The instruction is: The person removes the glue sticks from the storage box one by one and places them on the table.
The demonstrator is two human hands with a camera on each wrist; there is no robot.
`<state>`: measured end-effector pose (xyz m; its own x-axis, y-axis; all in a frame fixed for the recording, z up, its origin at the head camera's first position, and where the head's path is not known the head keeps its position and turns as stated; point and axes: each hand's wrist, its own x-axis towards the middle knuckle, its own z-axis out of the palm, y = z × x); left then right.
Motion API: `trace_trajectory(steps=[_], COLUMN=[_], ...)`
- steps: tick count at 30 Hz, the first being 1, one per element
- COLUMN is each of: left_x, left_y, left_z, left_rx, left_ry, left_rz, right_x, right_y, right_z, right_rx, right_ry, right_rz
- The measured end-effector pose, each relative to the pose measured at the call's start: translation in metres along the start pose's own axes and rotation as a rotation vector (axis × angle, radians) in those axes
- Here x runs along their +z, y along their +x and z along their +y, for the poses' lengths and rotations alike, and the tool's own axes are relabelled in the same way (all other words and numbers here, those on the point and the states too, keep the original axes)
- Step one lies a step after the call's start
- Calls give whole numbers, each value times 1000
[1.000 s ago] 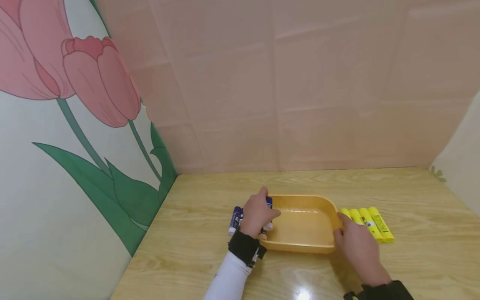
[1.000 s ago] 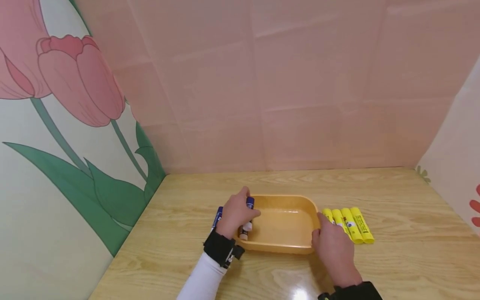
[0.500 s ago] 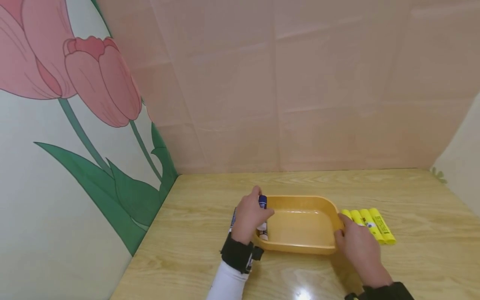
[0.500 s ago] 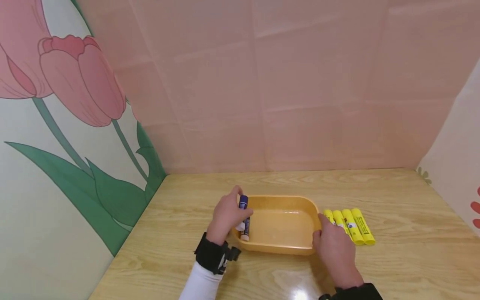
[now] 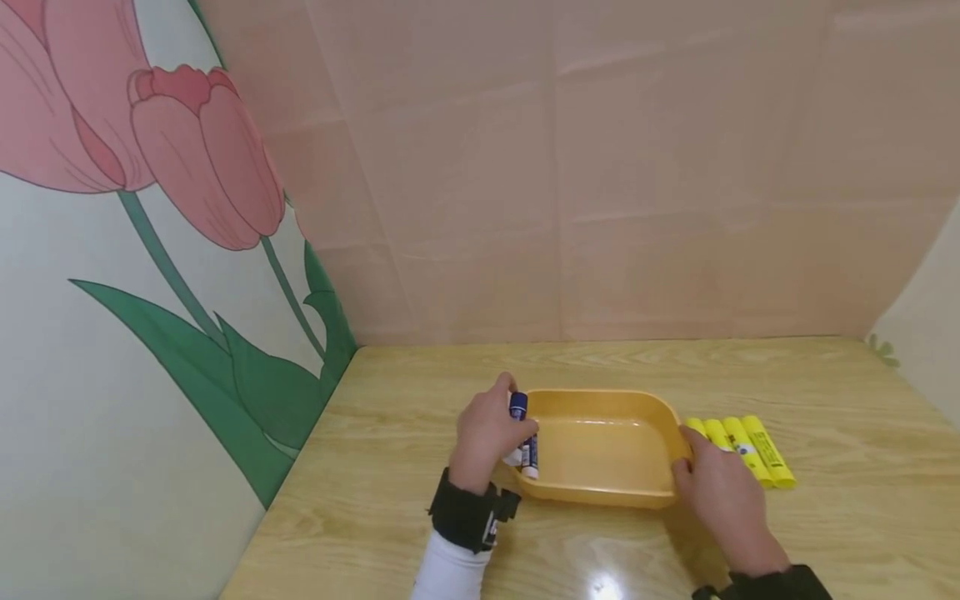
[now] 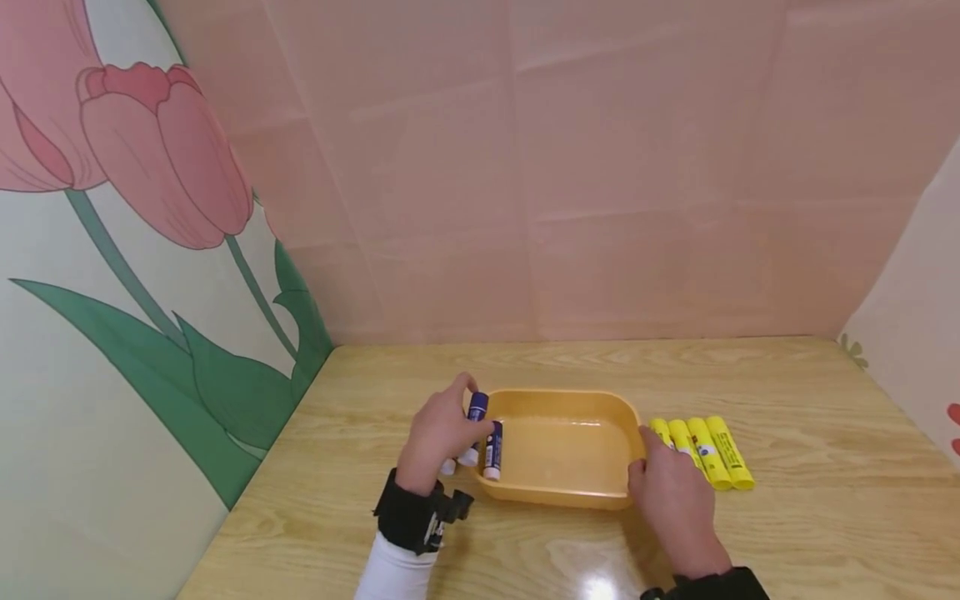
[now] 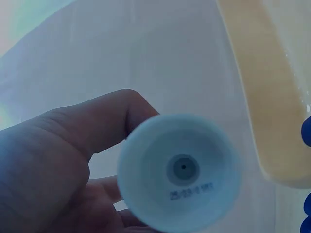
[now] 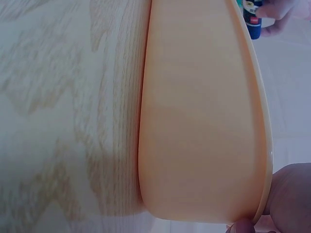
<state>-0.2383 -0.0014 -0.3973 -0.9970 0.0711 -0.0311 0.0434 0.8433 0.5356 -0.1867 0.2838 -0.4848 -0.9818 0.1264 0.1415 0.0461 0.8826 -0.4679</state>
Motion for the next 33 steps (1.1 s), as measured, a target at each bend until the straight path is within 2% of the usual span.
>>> trace_trajectory(steps=[11, 18, 33], left_x=[-15, -20, -32], left_y=[-13, -10, -1], left_z=[3, -2, -35], left_rx=[19, 3, -56], left_ry=[4, 19, -49], left_rz=[-37, -33, -30], right_x=[1, 1, 1], right_y=[3, 6, 3], right_z=[7, 13, 9], right_rx=[-2, -8, 0], right_ry=[6, 5, 2], right_rz=[-16, -3, -10])
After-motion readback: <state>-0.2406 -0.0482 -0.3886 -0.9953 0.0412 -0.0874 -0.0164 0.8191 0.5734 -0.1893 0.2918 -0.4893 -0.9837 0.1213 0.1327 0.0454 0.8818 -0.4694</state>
